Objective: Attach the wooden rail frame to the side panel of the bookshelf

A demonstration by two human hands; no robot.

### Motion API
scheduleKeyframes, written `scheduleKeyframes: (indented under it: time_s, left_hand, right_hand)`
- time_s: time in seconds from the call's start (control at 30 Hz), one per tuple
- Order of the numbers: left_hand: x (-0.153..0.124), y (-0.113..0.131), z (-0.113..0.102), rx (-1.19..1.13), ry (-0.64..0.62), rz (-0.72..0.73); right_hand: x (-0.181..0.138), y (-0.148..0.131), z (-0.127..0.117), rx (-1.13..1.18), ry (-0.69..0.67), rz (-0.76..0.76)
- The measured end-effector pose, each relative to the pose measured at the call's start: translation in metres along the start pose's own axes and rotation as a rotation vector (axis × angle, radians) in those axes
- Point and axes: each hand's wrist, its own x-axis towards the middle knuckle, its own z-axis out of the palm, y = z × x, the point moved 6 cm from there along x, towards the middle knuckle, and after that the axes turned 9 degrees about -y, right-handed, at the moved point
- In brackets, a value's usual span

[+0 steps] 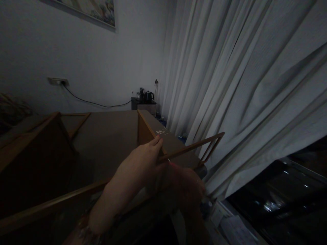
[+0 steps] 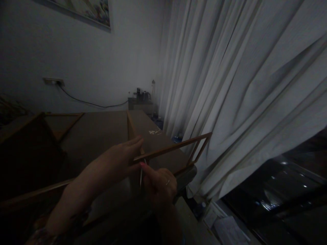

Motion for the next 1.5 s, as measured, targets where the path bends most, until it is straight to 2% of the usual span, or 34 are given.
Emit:
scheduleKeyframes:
  time_s: [0.17,0.33,0.57,0.8,0.87,1.0,1.2,1.33,1.4,1.5]
  left_hand:
    - [0.001,-0.002,0.002,0.011,-0.006,0.008]
    - [0.002,-0.004,0.004,0.011,0.001,0.017]
    - [0.002,-0.002,0.002,0.016,-0.003,0.000]
    - [0.001,-0.001,0.002,0.008,-0.004,0.020]
    - [0.000,-0.001,0.001,-0.017,-0.001,0.016]
    - [0.000,0.000,0.001,-0.025,-0.004,0.012]
    - [0.000,0.000,-0.001,-0.029,0.004,0.031]
    - [-0.001,0.000,-0.001,-0.024,-0.001,0.034]
    - [0.000,-0.002,0.001,-0.009,0.008,0.027]
    - [0.001,-0.004,0.003,0.006,0.015,0.024]
  right_hand:
    - [0.007,-0.002,-0.002,0.018,-0.049,-0.046]
    - [0.002,-0.001,0.001,0.108,-0.199,-0.130]
    - [-0.006,0.012,0.007,0.329,-0.467,0.000]
    - [0.002,0.028,0.011,0.555,-0.732,0.060]
    - [0.006,0.034,0.007,0.544,-0.690,0.063]
    - [0.012,0.039,-0.001,0.477,-0.515,0.056]
    - [0.014,0.035,0.003,0.544,-0.400,0.064]
    - [0.021,0.029,0.004,0.504,-0.234,0.052]
    - [0.019,0.028,0.008,0.519,-0.163,0.089]
    - [0.012,0.028,0.019,0.584,-0.121,0.236]
